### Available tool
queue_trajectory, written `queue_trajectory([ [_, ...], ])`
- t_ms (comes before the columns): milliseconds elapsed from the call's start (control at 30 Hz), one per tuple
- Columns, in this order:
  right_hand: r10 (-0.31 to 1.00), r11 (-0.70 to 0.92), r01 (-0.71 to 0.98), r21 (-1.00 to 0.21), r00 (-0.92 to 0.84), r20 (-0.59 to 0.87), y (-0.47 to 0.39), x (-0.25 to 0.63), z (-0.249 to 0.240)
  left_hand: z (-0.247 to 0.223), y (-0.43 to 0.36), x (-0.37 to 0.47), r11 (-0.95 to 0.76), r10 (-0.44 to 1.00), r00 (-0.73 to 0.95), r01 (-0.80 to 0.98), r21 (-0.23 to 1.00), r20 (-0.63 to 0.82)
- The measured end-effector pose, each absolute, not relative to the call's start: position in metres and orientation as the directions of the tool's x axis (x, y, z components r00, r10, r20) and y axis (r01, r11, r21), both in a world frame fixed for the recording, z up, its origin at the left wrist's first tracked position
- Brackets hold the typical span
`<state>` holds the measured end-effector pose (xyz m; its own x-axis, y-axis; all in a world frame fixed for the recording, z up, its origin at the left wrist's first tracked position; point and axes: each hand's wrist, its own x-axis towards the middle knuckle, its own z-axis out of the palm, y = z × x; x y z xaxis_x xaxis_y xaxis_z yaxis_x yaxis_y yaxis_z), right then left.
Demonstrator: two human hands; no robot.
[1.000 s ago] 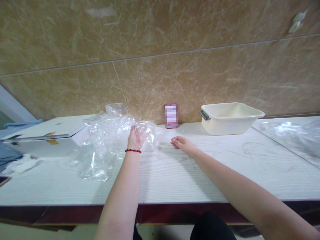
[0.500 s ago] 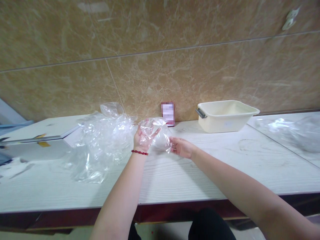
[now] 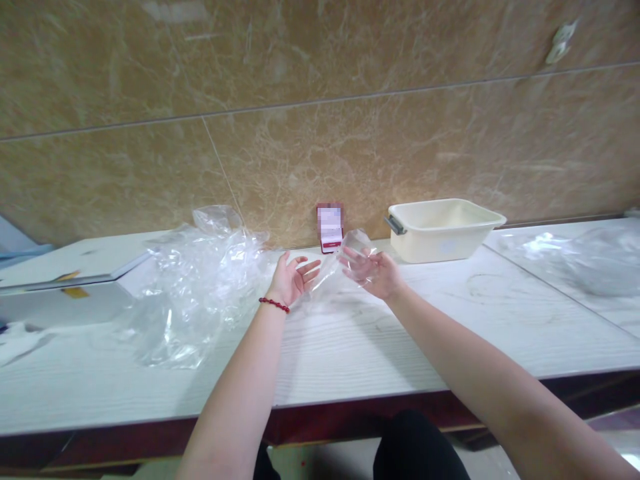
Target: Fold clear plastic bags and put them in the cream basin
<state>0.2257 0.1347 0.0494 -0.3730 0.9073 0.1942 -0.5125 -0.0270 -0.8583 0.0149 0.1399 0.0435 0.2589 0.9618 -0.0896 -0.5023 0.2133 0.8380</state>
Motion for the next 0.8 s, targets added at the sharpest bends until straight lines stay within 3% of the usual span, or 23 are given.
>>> queue_trajectory([
  [133,0.862,-0.107,-0.397,-0.912,-0.495,0.114,0.133,0.225,0.048,0.046,0.131,0.029,0.372,0.866,0.456,-0.317,0.872,-0.204],
  [233,0.874,-0.064,-0.283,-0.957,-0.479,0.083,0.137,0.223,0.043,0.043,0.127,0.037,0.347,0.830,0.526,-0.224,0.911,-0.187],
  [500,0.973,0.130,-0.186,-0.974,-0.166,0.161,0.158,0.227,0.034,0.036,0.132,0.028,0.194,0.904,0.412,-0.163,0.967,-0.112],
  [800,0.944,0.326,0.043,-0.944,-0.069,0.323,0.166,0.245,0.047,0.036,0.131,0.020,0.149,0.847,0.520,-0.033,0.988,-0.110],
])
